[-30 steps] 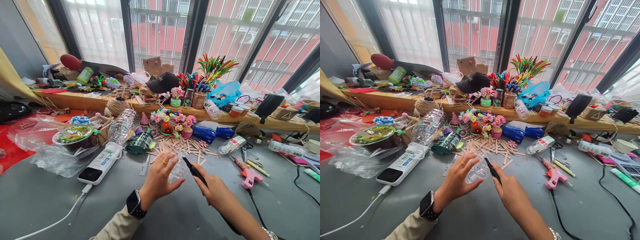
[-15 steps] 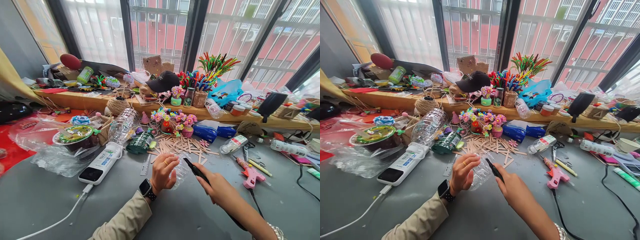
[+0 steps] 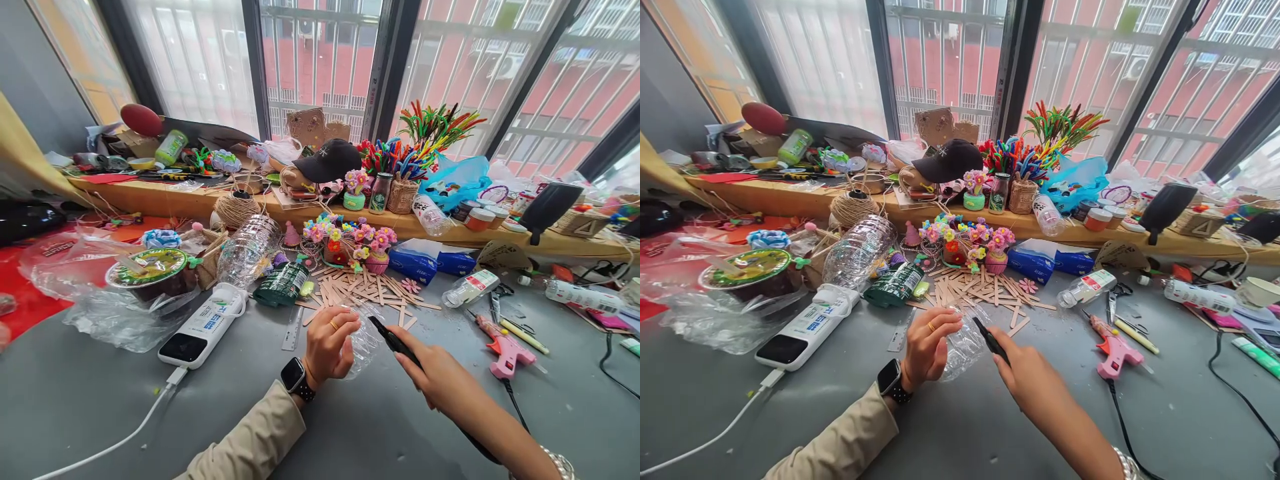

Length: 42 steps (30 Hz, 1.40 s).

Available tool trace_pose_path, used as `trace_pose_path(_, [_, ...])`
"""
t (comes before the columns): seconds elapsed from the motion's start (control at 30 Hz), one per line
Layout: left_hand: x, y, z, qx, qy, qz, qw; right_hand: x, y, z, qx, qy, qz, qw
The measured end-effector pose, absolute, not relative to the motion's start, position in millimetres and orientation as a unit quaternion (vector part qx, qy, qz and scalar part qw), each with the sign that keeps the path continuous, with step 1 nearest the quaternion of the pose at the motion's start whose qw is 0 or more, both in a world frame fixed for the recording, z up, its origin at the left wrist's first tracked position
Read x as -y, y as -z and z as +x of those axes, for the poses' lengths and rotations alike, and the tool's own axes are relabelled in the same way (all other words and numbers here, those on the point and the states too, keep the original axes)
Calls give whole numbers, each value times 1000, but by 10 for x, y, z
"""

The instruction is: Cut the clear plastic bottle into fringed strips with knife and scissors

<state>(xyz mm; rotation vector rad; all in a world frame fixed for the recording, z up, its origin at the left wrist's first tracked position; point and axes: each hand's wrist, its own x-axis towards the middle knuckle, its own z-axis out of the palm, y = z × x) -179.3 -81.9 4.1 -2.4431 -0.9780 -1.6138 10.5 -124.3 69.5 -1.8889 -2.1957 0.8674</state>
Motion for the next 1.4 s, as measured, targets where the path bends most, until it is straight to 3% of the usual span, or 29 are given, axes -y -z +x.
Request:
trace_pose_path(0.93, [795,-29,-1785,300,537,-788,44,1266,-660,86,759,-174,-627,5])
trace_pose_path(1.17, [767,-9,-1818,310,544,-780,25,1346,-630,133,751,-184,-634,27])
trace_pose_path(1.4, [777,-29,-1811,312,546,-777,23,1295,-669,74,748,-186,-637,-4])
